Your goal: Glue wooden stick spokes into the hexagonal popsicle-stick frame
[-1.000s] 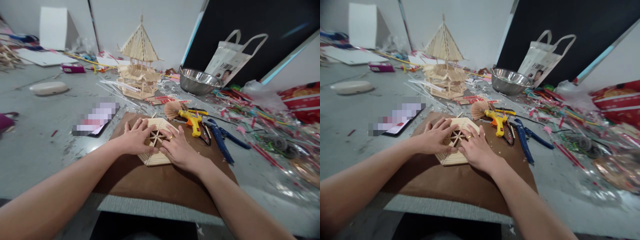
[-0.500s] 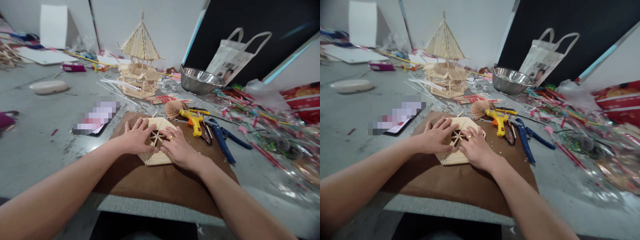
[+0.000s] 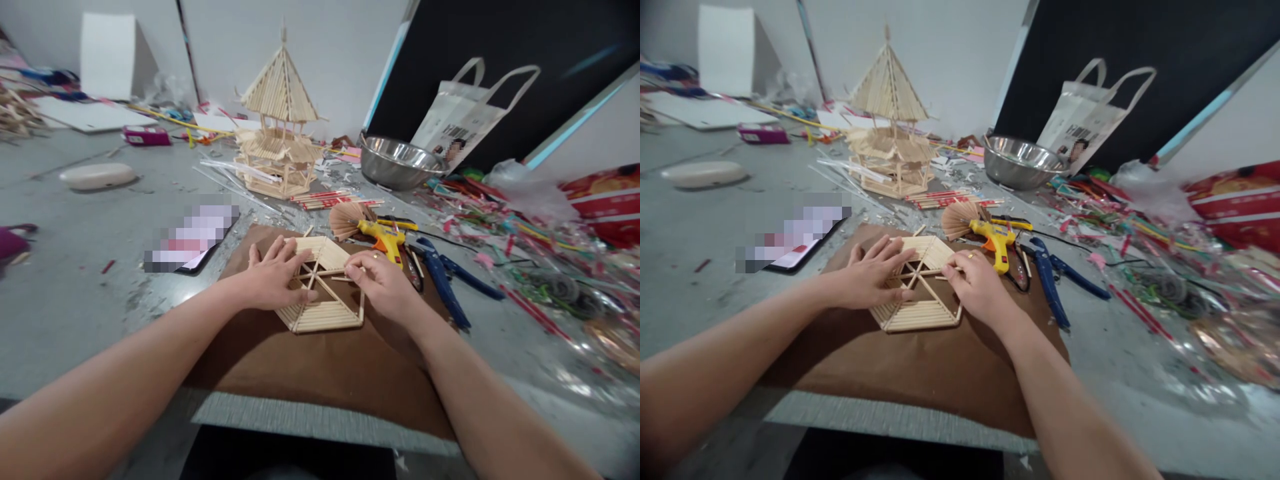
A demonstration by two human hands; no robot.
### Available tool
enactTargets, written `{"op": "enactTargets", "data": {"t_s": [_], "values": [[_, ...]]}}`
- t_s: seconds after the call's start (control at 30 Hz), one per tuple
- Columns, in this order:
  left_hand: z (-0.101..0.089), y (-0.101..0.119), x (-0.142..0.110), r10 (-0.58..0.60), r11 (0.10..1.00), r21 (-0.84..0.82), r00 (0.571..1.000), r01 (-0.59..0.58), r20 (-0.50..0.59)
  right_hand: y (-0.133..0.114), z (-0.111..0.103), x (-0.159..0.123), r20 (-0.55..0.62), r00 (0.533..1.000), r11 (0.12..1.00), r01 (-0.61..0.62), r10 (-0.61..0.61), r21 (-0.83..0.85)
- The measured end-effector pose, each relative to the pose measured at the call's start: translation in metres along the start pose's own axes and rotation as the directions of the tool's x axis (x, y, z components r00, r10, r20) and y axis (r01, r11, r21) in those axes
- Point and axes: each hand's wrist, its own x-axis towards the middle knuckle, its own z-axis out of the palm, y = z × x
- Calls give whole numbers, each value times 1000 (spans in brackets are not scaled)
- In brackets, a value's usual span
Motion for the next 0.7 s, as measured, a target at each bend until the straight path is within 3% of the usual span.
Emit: {"op": "enactTargets", "data": {"t_s": [0.13, 0.3, 0.47, 0.7], "values": [[-2, 0, -1, -14, 1000, -9, 1000, 14, -4, 1, -4, 0, 100, 994, 997, -45, 51, -60], [-4, 0, -2, -8, 1000, -1, 1000, 8, 3, -4, -1, -3, 155, 984, 996, -86, 86, -10], [-3, 1, -3, 8, 1000, 11, 1000, -8, 8, -10, 3, -5, 243, 969, 995, -59, 37, 84], [-2, 1, -2, 17, 1000, 16, 1000, -17, 19, -13, 8, -6, 332, 940, 996, -87, 73, 27]]}}
